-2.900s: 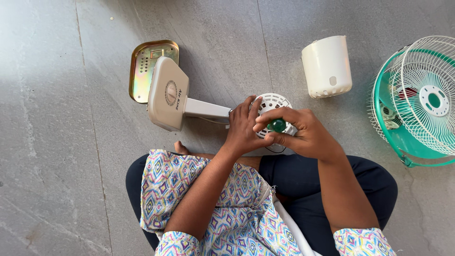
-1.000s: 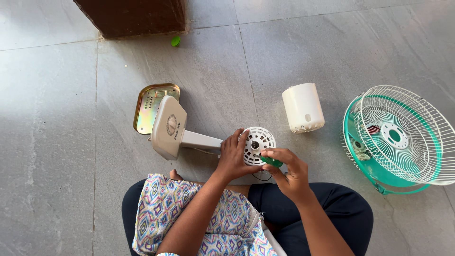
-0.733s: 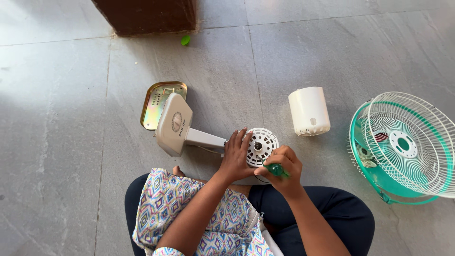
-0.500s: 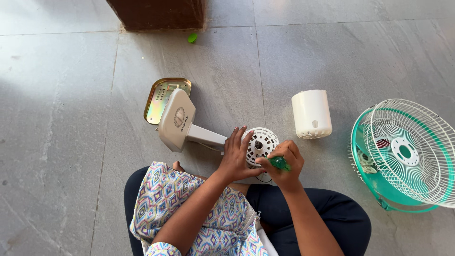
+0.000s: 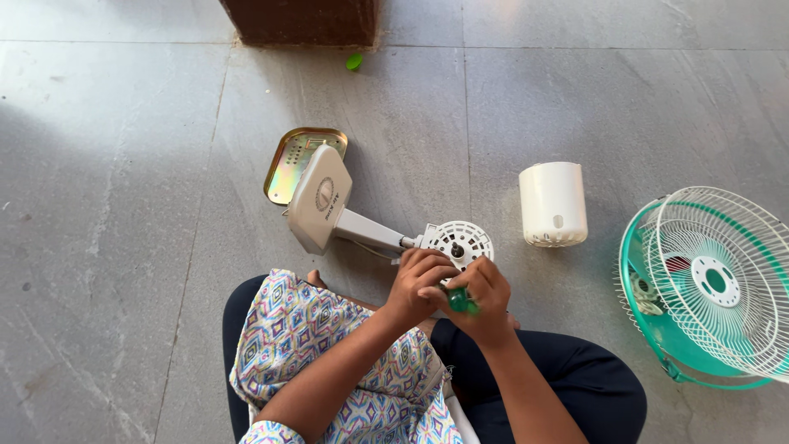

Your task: The person sits on the floor and uses a screwdriver to tighten screws on the central hub of a disassembled fan. The fan base and a separate fan unit are visible nearby.

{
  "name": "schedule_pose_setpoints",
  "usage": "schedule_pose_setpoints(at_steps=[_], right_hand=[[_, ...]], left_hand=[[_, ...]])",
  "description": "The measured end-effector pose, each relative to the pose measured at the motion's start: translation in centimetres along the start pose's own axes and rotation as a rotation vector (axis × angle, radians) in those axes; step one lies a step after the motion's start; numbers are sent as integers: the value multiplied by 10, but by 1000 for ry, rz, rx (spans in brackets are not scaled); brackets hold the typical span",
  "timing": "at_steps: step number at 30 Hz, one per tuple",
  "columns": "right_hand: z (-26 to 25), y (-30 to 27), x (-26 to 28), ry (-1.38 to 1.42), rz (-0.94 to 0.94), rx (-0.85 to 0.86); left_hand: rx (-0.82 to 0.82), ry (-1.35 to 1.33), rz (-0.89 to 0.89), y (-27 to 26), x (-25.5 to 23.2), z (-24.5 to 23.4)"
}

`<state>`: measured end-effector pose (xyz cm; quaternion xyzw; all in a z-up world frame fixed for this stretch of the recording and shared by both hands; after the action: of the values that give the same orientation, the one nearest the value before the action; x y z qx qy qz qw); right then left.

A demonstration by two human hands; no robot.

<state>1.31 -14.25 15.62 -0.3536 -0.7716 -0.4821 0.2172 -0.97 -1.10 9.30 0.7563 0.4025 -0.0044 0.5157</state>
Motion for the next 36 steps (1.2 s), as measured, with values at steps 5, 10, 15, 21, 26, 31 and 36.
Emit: schedule_pose_setpoints(at_steps=[5,10,15,21,26,31,36], right_hand=[[6,2,14,-61,-33,28],[-8,5,18,262,45,231],[-10,-1,4,493,199,389],[-9,-7,-9,394,110,222],[-10,-12,-17,341,97,83],[-8,-14,-20,349,123,74],[-11,-6,-12,286,87,156]], left_hand=[[35,-133,-37,-10,5,13],[75,-220,-61,-11,14,15],[90,-159,-47,-5,15,12],[23,-199,-123,2,6,1],[-91,-255,-87,7,-2,-2],[-61,-236,-75,1,2,1],[-49,-195,-93,-7,5,9]])
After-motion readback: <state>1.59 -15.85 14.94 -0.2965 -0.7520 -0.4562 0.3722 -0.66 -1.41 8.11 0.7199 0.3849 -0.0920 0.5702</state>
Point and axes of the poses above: each hand's wrist, its own y-axis towards the middle knuckle, its own z-axis out of the palm, x = y × z, the point moved 4 cm from there along y, towards the middle knuckle, and after that the axes turned 11 degrees about z, right-handed, at the moved point
